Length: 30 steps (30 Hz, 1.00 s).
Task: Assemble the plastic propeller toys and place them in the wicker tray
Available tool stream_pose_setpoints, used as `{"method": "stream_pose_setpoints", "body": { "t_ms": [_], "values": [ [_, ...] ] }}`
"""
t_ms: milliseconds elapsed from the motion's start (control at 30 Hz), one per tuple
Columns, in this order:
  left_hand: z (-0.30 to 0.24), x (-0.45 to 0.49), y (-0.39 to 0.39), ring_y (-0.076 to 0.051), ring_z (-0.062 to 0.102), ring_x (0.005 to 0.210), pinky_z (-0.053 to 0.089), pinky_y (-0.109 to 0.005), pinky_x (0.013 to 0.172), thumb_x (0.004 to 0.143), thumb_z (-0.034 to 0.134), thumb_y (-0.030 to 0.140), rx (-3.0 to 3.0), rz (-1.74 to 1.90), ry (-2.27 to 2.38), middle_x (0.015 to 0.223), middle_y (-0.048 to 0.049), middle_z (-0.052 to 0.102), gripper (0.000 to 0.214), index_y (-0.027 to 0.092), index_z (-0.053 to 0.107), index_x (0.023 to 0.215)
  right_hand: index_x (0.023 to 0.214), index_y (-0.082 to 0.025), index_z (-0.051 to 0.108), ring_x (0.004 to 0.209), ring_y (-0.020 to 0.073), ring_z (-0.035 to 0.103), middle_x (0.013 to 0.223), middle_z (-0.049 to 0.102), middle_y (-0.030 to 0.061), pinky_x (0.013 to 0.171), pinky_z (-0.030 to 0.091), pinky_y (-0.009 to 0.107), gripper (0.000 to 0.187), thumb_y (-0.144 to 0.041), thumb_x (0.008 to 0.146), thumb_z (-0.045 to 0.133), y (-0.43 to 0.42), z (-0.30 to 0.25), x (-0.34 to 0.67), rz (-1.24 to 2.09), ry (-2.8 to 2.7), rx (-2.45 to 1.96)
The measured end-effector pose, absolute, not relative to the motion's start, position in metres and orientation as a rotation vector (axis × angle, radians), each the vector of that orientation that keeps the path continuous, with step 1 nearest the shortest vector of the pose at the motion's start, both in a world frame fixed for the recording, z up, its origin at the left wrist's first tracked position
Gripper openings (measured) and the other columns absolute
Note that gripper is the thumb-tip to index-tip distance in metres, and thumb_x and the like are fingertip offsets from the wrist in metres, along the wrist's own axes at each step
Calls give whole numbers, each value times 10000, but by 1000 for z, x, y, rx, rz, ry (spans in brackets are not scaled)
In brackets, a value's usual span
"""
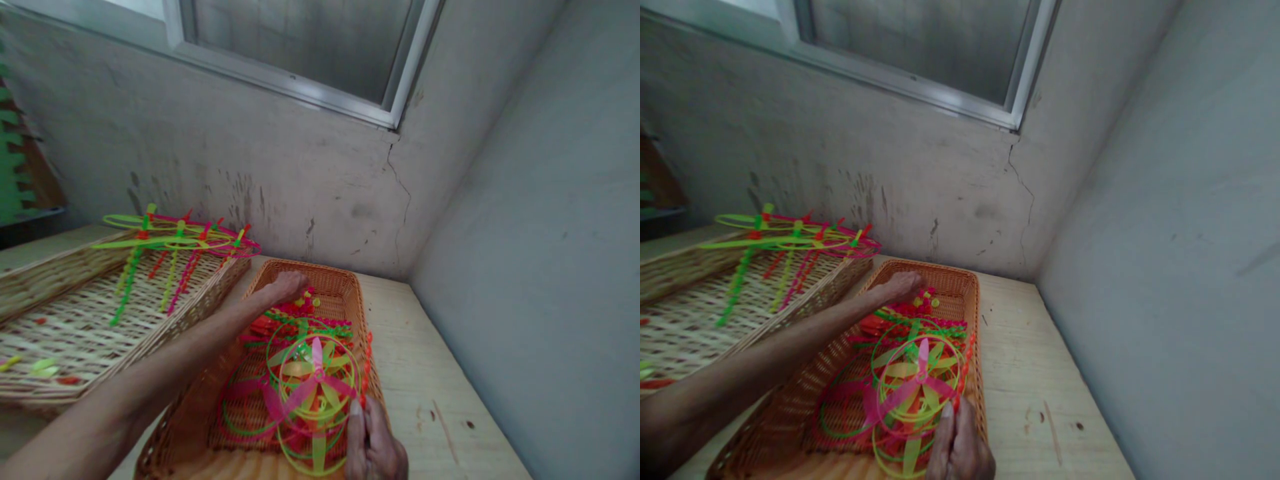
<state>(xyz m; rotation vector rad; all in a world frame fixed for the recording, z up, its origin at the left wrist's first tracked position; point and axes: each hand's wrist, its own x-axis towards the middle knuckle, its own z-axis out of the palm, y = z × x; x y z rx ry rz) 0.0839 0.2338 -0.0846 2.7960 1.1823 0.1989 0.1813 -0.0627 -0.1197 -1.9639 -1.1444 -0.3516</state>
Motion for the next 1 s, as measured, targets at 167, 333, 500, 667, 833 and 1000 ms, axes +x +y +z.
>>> {"method": "stream_pose_setpoints", "body": {
  "t_ms": [167,333,500,667,833,1000],
  "values": [
    [-90,128,211,-259,607,965,482,-373,798,841,498,155,2832,73,1139,966,-146,652,179,113,662,899,840,-149,674,447,175,631,601,688,55,421,418,239,507,-438,924,267,-63,-121,181,-351,-1159,-1946],
    [-100,144,205,-195,589,952,468,-423,853,871,525,255,2730,57,1179,1009,-76,626,199,107,605,977,847,-137,660,434,164,621,538,655,35,423,388,234,481,-396,936,264,-64,-119,182,-354,-1207,-1922],
    [-101,133,208,-244,570,1012,418,-413,908,783,561,76,2495,289,1131,935,-110,635,88,101,638,815,822,-144,638,386,150,576,493,608,5,418,358,241,444,-366,941,273,-65,-116,183,-364,-1246,-1889],
    [-85,122,205,-203,599,883,474,-319,798,781,506,74,2035,607,1015,795,-62,628,139,101,621,855,866,-164,633,412,152,586,511,615,0,436,360,237,456,-393,943,246,-64,-117,184,-324,-1230,-1940],
    [-66,93,172,-111,613,642,521,-251,677,843,502,132,1480,783,841,672,-25,583,62,100,553,854,861,-165,634,486,170,626,579,649,30,478,388,241,505,-441,937,218,-63,-120,186,-293,-1249,-1936],
    [-53,50,125,-109,647,673,541,-216,705,780,601,68,1055,835,669,728,-45,620,58,103,555,783,840,-180,643,481,150,602,579,649,32,459,407,221,512,-555,880,296,-63,-112,188,-44,-1148,-1757]
  ]
}}
